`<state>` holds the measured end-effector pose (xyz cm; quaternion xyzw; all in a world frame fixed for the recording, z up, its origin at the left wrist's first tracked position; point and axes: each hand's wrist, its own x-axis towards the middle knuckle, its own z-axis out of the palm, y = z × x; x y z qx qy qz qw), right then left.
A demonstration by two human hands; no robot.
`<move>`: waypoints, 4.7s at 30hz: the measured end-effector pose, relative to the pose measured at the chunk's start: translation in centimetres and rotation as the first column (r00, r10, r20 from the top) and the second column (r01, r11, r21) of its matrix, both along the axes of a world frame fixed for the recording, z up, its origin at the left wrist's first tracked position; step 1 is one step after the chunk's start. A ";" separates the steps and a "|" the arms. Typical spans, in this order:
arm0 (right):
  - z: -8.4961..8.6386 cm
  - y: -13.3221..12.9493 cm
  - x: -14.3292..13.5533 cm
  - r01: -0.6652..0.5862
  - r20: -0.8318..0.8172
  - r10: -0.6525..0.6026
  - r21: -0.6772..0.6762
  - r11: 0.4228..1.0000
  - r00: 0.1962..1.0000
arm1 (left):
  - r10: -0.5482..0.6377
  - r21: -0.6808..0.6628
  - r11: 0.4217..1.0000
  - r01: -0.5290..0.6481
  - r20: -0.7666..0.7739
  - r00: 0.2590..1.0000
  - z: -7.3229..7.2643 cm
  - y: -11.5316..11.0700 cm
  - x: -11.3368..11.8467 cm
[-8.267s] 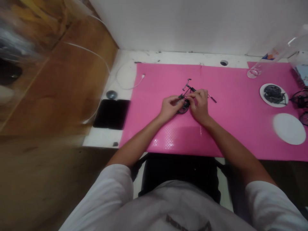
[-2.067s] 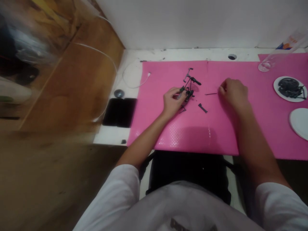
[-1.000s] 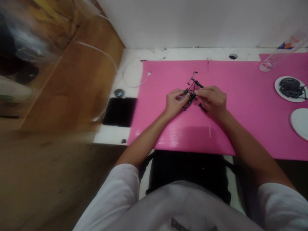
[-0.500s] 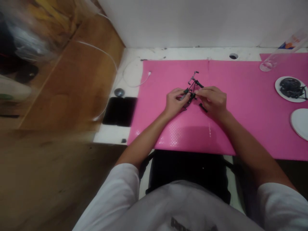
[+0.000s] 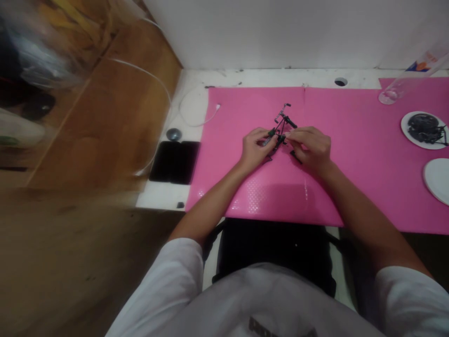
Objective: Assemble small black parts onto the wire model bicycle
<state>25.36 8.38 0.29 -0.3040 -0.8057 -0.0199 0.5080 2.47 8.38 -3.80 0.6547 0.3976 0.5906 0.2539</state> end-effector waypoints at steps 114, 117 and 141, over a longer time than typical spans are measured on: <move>-1.3 0.2 -0.3 0.130 0.192 -0.059 -0.379 0.916 0.980 | 0.056 0.074 0.996 -0.051 -0.074 0.996 0.5 -0.7 0.2; -1.2 0.2 -0.4 0.147 0.190 -0.075 -0.403 0.903 0.979 | 0.061 0.075 0.996 -0.055 -0.088 0.994 0.5 -0.7 0.2; -0.3 -0.8 -0.7 0.164 0.292 -0.047 -0.393 0.905 0.955 | 0.090 0.188 0.980 -0.067 -0.119 0.989 0.6 -0.2 -0.1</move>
